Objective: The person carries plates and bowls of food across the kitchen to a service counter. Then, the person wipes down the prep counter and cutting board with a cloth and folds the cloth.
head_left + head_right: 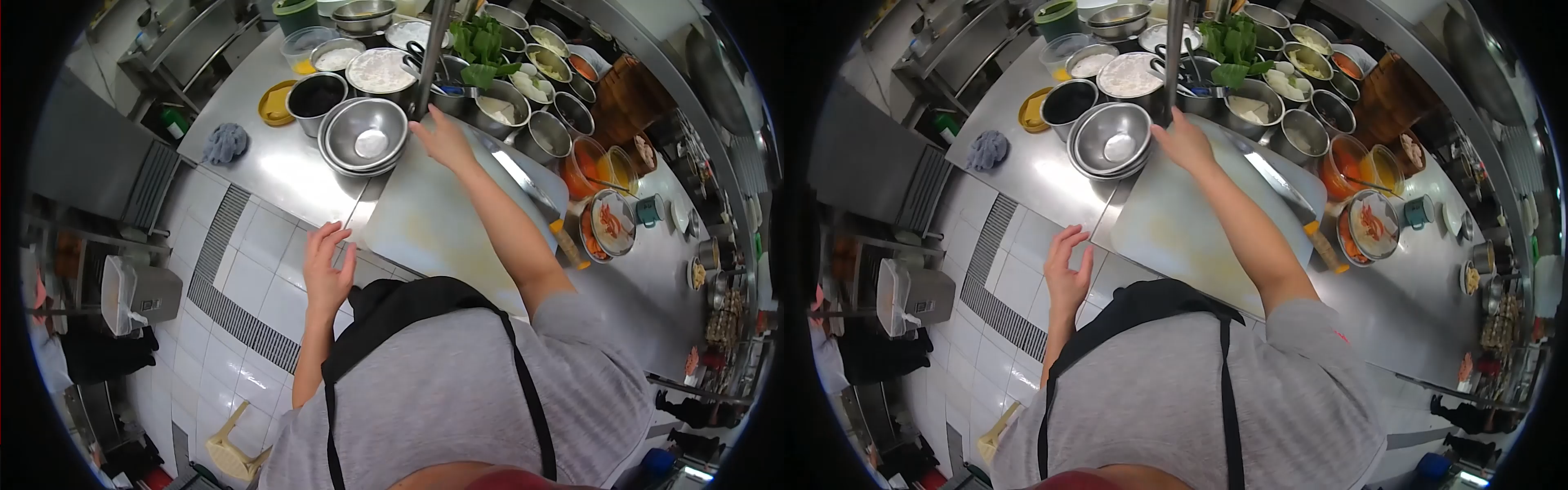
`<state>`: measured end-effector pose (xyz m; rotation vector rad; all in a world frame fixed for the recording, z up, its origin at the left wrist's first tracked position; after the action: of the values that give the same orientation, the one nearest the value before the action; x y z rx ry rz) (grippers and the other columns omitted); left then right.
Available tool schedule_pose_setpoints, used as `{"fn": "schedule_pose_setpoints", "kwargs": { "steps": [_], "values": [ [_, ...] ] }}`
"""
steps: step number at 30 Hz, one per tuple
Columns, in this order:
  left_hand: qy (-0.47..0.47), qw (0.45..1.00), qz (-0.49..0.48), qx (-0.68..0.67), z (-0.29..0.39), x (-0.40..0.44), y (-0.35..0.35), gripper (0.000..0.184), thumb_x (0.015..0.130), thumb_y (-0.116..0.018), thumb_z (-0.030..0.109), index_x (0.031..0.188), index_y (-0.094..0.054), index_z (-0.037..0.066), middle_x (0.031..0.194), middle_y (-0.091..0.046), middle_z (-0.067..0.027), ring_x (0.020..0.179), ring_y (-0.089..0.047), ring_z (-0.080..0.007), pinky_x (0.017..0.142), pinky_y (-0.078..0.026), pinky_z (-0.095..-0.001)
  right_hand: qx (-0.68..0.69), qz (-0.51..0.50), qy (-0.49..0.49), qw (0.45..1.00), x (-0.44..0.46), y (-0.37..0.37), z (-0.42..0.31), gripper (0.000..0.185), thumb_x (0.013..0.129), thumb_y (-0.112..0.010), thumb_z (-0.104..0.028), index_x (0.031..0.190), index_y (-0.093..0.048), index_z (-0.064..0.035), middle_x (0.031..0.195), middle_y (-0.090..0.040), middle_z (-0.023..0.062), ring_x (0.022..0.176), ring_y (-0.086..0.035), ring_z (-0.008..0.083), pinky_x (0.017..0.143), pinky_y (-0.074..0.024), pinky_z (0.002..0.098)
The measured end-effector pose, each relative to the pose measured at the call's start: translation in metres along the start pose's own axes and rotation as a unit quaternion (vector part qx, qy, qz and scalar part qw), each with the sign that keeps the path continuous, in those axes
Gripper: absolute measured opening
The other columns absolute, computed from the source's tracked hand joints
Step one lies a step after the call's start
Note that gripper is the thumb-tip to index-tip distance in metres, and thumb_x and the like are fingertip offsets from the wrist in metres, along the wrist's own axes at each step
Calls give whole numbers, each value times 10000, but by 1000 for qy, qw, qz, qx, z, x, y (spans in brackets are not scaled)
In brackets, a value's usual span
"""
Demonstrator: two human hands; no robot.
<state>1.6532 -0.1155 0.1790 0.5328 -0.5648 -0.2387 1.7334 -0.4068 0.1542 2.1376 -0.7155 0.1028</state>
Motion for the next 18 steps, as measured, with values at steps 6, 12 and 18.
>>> {"fn": "schedule_pose_setpoints", "kwargs": {
  "steps": [6,12,18],
  "values": [
    [6,1000,-15,-15,0,1,-9,195,714,-596,8,908,-586,30,999,-566,-123,954,-533,-275,830,-410,-347,28,-94,-57,994,-70,67,44,175,745,-587,-225,797,-634,-64,629,-597,128,598,-577,294,578,-452,379],
    [-60,996,-64,-6,36,21,-46,186,726,-591,11,911,-589,31,999,-573,-134,961,-541,-266,830,-413,-334,-78,5,-60,995,-140,122,84,238,731,-587,-213,923,-596,-71,863,-593,123,792,-564,282,666,-450,366],
    [-100,982,-151,-53,68,25,-102,189,728,-601,62,916,-588,73,1016,-565,-74,993,-519,-272,946,-310,-450,-344,-41,-194,918,-207,194,175,370,757,-548,-240,1042,-516,-6,925,-554,146,853,-539,320,746,-435,398]
  ]
}}
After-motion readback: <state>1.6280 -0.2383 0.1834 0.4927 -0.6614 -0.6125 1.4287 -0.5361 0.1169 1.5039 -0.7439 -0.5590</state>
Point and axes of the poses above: each hand's wrist, its own x-axis towards the middle knuckle, its own y-axis out of the back of the hand, z = x × y, the point moved 7 cm from there along x, towards the middle knuckle
